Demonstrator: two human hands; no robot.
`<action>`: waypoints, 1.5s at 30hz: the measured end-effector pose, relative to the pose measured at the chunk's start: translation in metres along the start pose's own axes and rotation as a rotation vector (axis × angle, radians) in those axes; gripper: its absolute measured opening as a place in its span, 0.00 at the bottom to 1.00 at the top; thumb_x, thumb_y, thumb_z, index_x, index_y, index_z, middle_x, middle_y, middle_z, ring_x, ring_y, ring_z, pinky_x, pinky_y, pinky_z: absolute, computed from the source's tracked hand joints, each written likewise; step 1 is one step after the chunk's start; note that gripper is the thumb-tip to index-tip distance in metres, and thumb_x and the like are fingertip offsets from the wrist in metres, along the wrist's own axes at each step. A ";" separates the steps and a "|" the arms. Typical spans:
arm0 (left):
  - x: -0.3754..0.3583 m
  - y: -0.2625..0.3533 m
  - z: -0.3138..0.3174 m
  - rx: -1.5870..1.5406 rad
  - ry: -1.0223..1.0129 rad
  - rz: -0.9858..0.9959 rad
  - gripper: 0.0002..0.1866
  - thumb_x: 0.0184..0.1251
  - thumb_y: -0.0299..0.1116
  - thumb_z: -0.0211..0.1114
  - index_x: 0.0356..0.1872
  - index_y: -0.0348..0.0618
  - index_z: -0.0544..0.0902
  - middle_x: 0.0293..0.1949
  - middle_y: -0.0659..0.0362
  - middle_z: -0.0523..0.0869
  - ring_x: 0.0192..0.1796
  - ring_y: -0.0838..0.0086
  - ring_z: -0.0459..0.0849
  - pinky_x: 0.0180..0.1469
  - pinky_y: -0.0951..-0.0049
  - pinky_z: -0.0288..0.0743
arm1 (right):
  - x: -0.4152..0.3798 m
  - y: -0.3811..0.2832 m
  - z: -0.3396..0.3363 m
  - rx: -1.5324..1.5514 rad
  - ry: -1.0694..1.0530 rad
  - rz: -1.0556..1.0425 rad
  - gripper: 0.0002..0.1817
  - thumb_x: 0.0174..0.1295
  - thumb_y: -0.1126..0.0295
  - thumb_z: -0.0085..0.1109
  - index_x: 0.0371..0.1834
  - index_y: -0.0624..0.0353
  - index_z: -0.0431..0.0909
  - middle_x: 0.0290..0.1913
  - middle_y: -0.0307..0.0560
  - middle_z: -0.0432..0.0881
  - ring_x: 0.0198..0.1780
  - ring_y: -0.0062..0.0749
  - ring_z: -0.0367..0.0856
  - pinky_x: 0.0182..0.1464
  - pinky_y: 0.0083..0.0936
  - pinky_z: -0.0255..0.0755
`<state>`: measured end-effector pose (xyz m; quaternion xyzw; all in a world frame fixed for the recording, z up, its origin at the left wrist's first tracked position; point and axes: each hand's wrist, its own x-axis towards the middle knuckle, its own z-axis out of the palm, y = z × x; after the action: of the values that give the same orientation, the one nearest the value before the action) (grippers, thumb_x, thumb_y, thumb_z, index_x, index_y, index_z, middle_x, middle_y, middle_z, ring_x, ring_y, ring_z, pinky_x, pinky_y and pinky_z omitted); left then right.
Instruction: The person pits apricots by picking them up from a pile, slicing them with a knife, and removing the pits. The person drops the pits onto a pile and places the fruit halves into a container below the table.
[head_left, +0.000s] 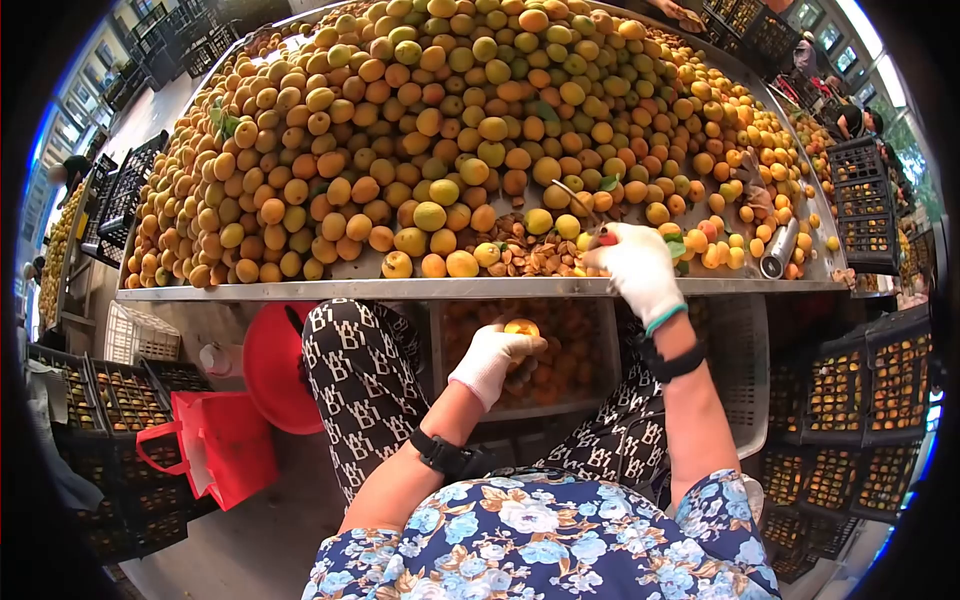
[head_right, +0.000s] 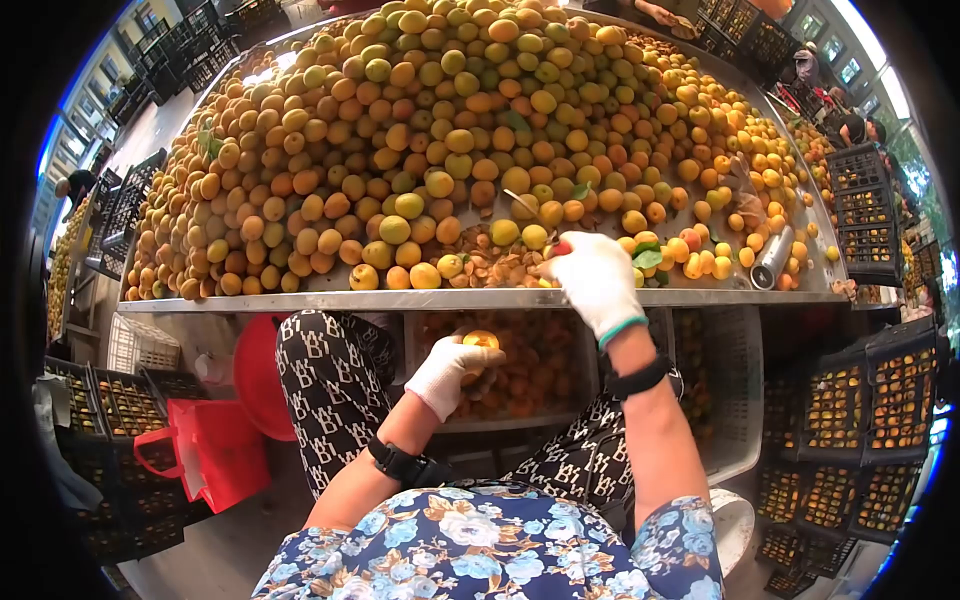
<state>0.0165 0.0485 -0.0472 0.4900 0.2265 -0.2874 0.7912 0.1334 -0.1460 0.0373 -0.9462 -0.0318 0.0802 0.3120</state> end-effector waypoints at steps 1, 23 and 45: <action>0.002 -0.001 -0.001 -0.018 0.012 0.000 0.14 0.61 0.35 0.74 0.44 0.44 0.82 0.27 0.60 0.84 0.24 0.75 0.81 0.27 0.76 0.73 | 0.011 0.000 -0.004 -0.067 0.033 -0.048 0.13 0.51 0.60 0.71 0.35 0.56 0.87 0.33 0.52 0.87 0.37 0.47 0.86 0.41 0.37 0.77; 0.016 0.001 -0.008 -0.056 -0.077 0.121 0.12 0.69 0.33 0.67 0.47 0.35 0.83 0.35 0.58 0.88 0.33 0.74 0.86 0.37 0.71 0.80 | 0.165 -0.011 0.045 -0.220 0.116 -0.063 0.15 0.53 0.60 0.70 0.37 0.60 0.83 0.29 0.49 0.85 0.26 0.38 0.84 0.30 0.32 0.77; -0.040 0.036 0.007 -0.202 -0.125 0.548 0.40 0.54 0.20 0.76 0.69 0.39 0.68 0.53 0.56 0.80 0.52 0.70 0.84 0.53 0.71 0.81 | -0.126 -0.020 0.006 0.791 -0.335 0.331 0.15 0.70 0.61 0.64 0.51 0.59 0.78 0.33 0.42 0.85 0.20 0.16 0.78 0.23 0.13 0.67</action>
<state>0.0122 0.0647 0.0045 0.4330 0.0640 -0.0690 0.8964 0.0079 -0.1404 0.0615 -0.7205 0.1028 0.2869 0.6228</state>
